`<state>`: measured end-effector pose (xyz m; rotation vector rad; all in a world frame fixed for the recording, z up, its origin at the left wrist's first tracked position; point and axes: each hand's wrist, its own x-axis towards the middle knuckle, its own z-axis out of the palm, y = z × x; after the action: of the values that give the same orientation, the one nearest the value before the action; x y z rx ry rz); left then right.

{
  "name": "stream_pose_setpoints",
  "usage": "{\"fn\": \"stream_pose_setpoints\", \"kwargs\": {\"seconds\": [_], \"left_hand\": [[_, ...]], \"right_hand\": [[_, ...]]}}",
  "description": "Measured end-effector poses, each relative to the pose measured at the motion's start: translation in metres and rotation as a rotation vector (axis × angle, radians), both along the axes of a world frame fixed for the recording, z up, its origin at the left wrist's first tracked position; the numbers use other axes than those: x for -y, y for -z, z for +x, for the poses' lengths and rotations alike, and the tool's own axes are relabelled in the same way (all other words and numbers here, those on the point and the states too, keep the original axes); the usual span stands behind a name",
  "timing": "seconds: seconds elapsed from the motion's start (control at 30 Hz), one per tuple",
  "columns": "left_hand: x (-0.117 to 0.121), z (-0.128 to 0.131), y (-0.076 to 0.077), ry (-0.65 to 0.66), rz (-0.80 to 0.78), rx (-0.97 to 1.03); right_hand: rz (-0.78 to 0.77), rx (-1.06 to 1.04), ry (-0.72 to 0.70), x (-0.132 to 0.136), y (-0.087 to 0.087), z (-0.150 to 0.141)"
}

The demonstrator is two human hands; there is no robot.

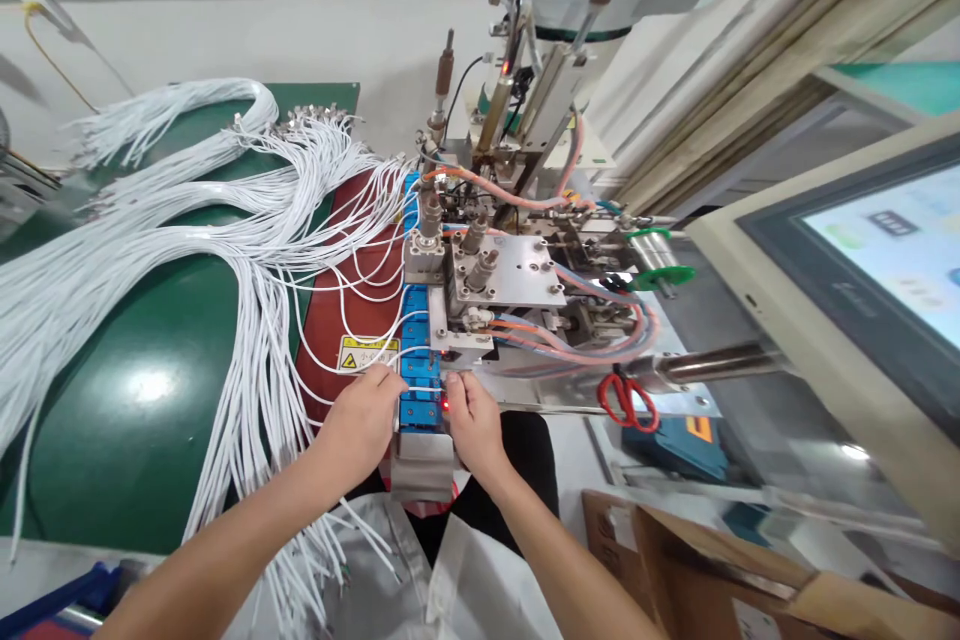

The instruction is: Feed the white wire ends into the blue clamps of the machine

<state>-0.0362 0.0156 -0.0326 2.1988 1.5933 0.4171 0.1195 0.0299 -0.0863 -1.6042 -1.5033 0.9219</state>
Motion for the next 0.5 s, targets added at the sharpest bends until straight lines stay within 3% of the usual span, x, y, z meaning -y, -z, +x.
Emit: {"fn": "stream_pose_setpoints", "kwargs": {"seconds": [0.17,0.27,0.37,0.5], "left_hand": [[0.004,0.002,-0.006,0.091,0.102,-0.176],[0.005,0.0,-0.012,0.103,0.058,-0.194],[0.007,-0.004,-0.019,0.097,0.02,-0.165],[0.017,-0.013,-0.027,0.108,0.099,-0.149]], "right_hand": [[0.016,-0.015,-0.03,0.001,0.002,0.004],[-0.048,-0.012,-0.022,0.0,0.004,0.009],[-0.062,-0.075,0.143,0.0,0.005,0.016],[-0.098,-0.244,0.253,0.008,-0.001,0.031]]}}
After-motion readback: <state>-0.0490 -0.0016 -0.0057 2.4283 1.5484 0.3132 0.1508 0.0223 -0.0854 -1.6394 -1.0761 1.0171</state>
